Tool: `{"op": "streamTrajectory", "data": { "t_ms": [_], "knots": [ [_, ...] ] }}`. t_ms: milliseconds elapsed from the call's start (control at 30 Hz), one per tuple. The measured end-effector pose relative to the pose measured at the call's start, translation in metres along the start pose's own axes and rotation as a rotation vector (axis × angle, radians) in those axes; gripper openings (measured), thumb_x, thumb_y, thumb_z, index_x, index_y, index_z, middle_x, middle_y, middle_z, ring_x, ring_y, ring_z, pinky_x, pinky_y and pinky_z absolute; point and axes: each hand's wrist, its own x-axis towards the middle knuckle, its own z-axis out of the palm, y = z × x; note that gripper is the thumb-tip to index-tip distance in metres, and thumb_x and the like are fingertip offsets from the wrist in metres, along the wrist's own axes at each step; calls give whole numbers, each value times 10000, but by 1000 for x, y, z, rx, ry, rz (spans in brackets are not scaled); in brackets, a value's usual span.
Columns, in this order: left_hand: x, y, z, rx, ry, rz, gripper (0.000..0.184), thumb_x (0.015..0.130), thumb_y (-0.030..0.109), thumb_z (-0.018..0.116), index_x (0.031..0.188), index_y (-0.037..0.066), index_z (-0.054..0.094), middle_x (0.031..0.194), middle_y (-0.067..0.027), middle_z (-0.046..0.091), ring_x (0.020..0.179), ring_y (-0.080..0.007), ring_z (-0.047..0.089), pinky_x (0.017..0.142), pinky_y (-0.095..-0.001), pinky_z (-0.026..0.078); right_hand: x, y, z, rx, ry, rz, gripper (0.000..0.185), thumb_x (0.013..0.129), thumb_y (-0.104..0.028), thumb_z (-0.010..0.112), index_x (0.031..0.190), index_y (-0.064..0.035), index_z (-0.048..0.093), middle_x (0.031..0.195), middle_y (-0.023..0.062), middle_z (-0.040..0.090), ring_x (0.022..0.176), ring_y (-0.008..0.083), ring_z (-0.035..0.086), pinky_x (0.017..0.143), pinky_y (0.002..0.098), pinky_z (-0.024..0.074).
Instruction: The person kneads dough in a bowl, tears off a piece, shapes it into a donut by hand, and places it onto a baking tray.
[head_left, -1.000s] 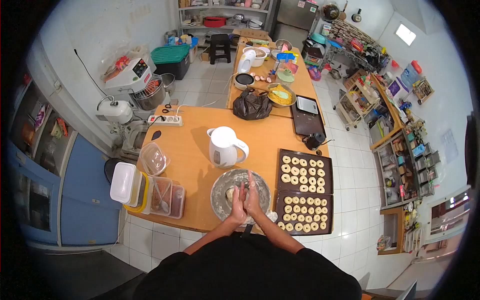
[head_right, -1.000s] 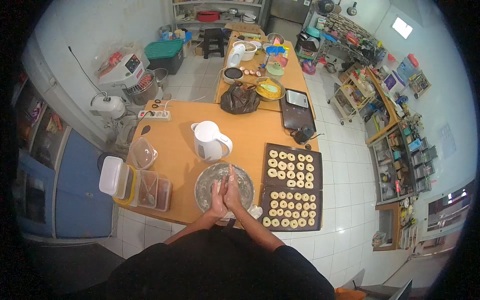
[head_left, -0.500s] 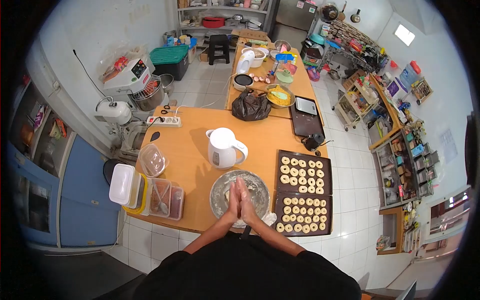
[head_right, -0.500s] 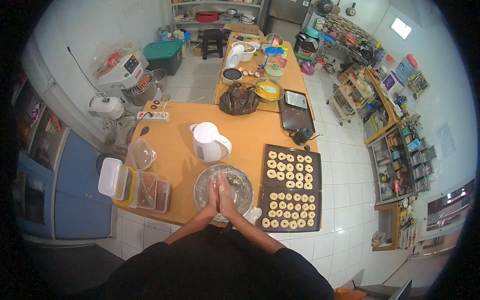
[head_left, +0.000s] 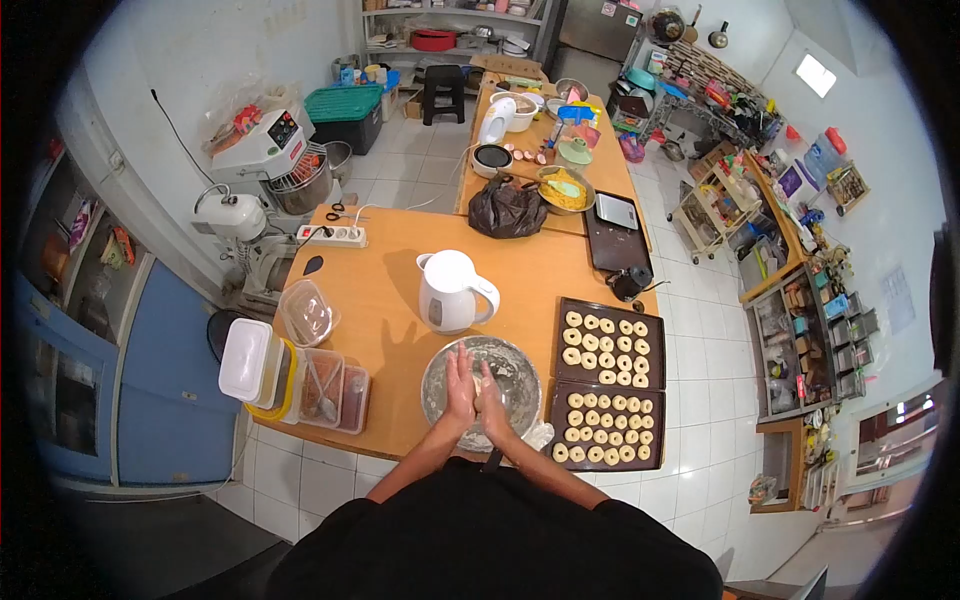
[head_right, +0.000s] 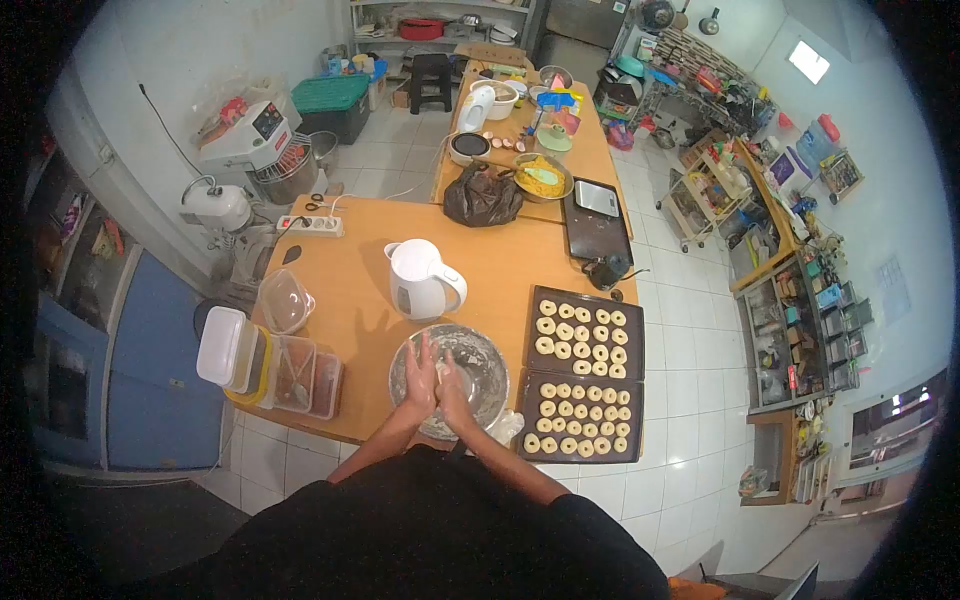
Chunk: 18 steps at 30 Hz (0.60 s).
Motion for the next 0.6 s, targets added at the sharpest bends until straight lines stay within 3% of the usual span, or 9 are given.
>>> {"op": "streamTrajectory", "data": {
  "t_ms": [33, 100, 233, 267, 367, 433, 500, 533, 600],
  "knots": [
    [-7, -3, 1, -1, -1, 0, 803, 951, 659, 188, 1535, 126, 49, 1591, -109, 95, 1458, -227, 121, 1176, -369, 80, 3, 5, -2, -1, 0, -1, 622, 1040, -389, 256, 1498, 15, 144, 1540, 186, 225, 1432, 275, 205, 1155, 363, 187],
    [-24, -10, 8, 135, -203, -15, 811, 940, 677, 204, 1537, 146, 68, 1588, -100, 121, 1454, -230, 134, 1174, -378, 82, 8, 14, -4, -68, -17, -72, 628, 1038, -408, 243, 1493, 18, 166, 1542, 179, 226, 1435, 274, 196, 1161, 358, 164],
    [-12, -25, -21, 7, -153, -106, 784, 954, 653, 223, 1537, 144, 97, 1579, -76, 159, 1446, -214, 158, 1171, -367, 102, 11, 21, -6, -196, -35, -215, 649, 1035, -446, 217, 1482, 24, 211, 1546, 167, 230, 1441, 271, 179, 1172, 347, 119],
    [-4, -16, -13, -126, -68, -132, 773, 955, 647, 234, 1533, 143, 139, 1567, -58, 195, 1441, -206, 168, 1169, -369, 103, -9, -21, 8, -346, -47, -249, 675, 1027, -476, 212, 1483, 22, 210, 1545, 165, 230, 1442, 269, 177, 1172, 356, 126],
    [-11, 7, 9, -75, 90, -81, 742, 964, 621, 260, 1529, 148, 172, 1559, -57, 217, 1436, -204, 185, 1166, -367, 122, -13, -18, 8, -343, -46, -189, 679, 1025, -481, 206, 1481, 21, 217, 1544, 168, 230, 1438, 275, 187, 1169, 358, 139],
    [-22, -10, 9, -65, -37, -29, 713, 976, 588, 273, 1530, 153, 163, 1560, -76, 222, 1436, -215, 194, 1167, -358, 131, -5, -17, 3, -260, -24, -124, 642, 1036, -424, 184, 1466, 51, 228, 1536, 210, 228, 1436, 311, 191, 1172, 361, 134],
    [-37, -19, 19, -22, -87, -21, 708, 986, 570, 265, 1526, 123, 162, 1558, -76, 231, 1433, -220, 203, 1166, -346, 138, 5, -4, -3, -131, -10, -82, 635, 1037, -422, 189, 1475, 37, 214, 1544, 190, 221, 1435, 294, 194, 1171, 354, 134],
    [-40, -17, 20, -104, -48, -154, 728, 988, 568, 264, 1523, 89, 151, 1567, -70, 209, 1439, -220, 188, 1168, -347, 132, 11, 5, -6, -66, -4, -60, 632, 1038, -422, 192, 1480, 30, 207, 1548, 180, 218, 1435, 286, 195, 1171, 351, 134],
    [-34, -13, 21, -28, -57, -111, 747, 981, 582, 257, 1523, 80, 144, 1573, -75, 188, 1442, -226, 177, 1170, -353, 120, 19, 21, -11, 64, 10, -14, 627, 1039, -420, 197, 1489, 16, 194, 1555, 160, 210, 1435, 269, 197, 1170, 345, 134]
  ]
}}
